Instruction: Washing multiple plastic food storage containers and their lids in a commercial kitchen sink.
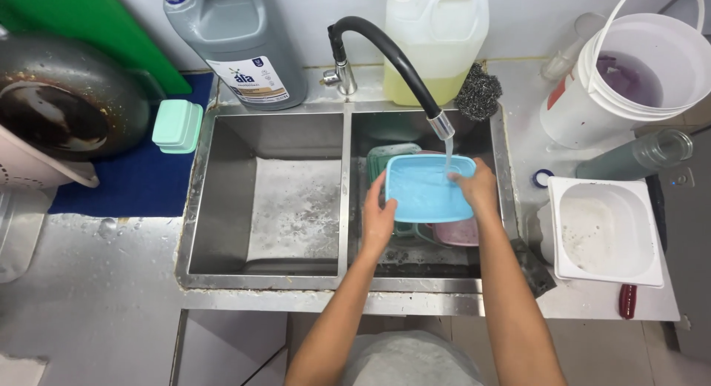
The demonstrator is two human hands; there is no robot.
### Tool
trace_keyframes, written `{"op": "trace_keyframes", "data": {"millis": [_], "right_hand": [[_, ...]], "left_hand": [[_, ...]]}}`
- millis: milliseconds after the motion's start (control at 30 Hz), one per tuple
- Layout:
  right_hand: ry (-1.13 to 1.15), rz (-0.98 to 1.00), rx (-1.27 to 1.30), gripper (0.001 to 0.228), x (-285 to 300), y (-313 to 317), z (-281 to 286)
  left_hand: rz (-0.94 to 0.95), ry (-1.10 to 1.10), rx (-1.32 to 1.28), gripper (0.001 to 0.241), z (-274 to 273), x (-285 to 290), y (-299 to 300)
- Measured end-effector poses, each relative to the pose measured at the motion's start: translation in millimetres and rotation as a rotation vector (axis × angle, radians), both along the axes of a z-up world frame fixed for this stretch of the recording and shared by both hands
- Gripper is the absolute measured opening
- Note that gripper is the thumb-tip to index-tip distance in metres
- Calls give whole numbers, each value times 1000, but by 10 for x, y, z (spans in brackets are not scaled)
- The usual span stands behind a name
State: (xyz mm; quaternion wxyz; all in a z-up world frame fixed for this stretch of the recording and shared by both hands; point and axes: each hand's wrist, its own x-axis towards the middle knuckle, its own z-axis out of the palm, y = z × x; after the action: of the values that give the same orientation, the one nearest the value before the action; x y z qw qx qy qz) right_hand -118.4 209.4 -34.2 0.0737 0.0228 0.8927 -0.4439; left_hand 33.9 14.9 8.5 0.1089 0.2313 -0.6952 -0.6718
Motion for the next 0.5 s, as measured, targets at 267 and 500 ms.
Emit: {"op": "trace_keyframes", "data": {"millis": [267, 500], "right_hand": [[-129, 20, 108, 45, -144, -252, -217], [-75, 135, 252, 51, -191, -170, -133]], "left_hand": [[-42, 120, -329, 70, 271, 166, 54], [18, 10, 17, 63, -193, 70, -109]]}}
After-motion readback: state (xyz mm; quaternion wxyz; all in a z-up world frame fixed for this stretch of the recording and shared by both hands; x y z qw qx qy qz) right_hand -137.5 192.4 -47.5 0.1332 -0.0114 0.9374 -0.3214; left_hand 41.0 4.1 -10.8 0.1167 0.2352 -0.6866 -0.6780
